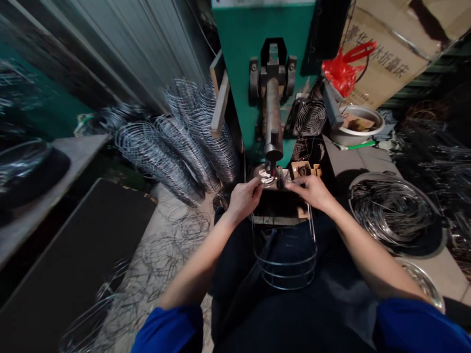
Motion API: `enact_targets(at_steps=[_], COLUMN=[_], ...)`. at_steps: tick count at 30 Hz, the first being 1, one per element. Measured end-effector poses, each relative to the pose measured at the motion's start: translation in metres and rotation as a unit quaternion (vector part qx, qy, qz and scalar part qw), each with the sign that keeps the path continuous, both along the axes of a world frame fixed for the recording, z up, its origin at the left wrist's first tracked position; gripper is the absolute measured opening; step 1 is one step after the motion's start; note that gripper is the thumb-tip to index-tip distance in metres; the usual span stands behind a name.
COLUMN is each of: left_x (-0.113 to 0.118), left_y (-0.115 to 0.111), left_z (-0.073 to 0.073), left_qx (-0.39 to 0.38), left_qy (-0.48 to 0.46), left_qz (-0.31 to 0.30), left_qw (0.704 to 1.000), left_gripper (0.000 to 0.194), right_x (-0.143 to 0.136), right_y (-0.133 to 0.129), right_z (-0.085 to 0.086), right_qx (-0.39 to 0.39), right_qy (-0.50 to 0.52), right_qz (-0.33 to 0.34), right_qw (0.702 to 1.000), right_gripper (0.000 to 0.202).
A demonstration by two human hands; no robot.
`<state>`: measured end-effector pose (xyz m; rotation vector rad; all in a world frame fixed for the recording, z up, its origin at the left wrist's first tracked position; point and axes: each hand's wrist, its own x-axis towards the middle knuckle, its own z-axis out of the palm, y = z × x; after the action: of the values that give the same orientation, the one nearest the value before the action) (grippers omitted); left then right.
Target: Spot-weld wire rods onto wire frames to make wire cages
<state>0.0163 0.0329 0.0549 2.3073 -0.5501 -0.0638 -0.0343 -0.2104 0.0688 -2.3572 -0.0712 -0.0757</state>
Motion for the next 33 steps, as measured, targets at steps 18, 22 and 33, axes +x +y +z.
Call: enact_targets(at_steps=[18, 22, 33], left_x=[-0.127, -0.116, -0.101], left_y=[-0.025, -0.022, -0.019], left_z=[-0.110, -0.118, -0.103], left_qx=[-0.477, -0.447, -0.372], left_qy=[0.453, 0.393, 0.251], left_qz=[0.147, 0.178, 0.228], left_qw=[0.738, 0.784, 0.864], left_gripper=[0.068, 0.070, 0.064], right_x=[-0.236, -0.325, -0.354], right_y=[-0.190, -0.226, -0.218], right_z=[-0.135, -0.221, -0.228], right_qx=[-0.142, -0.152, -0.113], right_qy=[0.154, 0.284, 0.258], right_qz=[-0.441, -0.514, -0.562], right_qw=[0.873, 0.795, 0.778], right_gripper=[0.027, 0.025, 0.021])
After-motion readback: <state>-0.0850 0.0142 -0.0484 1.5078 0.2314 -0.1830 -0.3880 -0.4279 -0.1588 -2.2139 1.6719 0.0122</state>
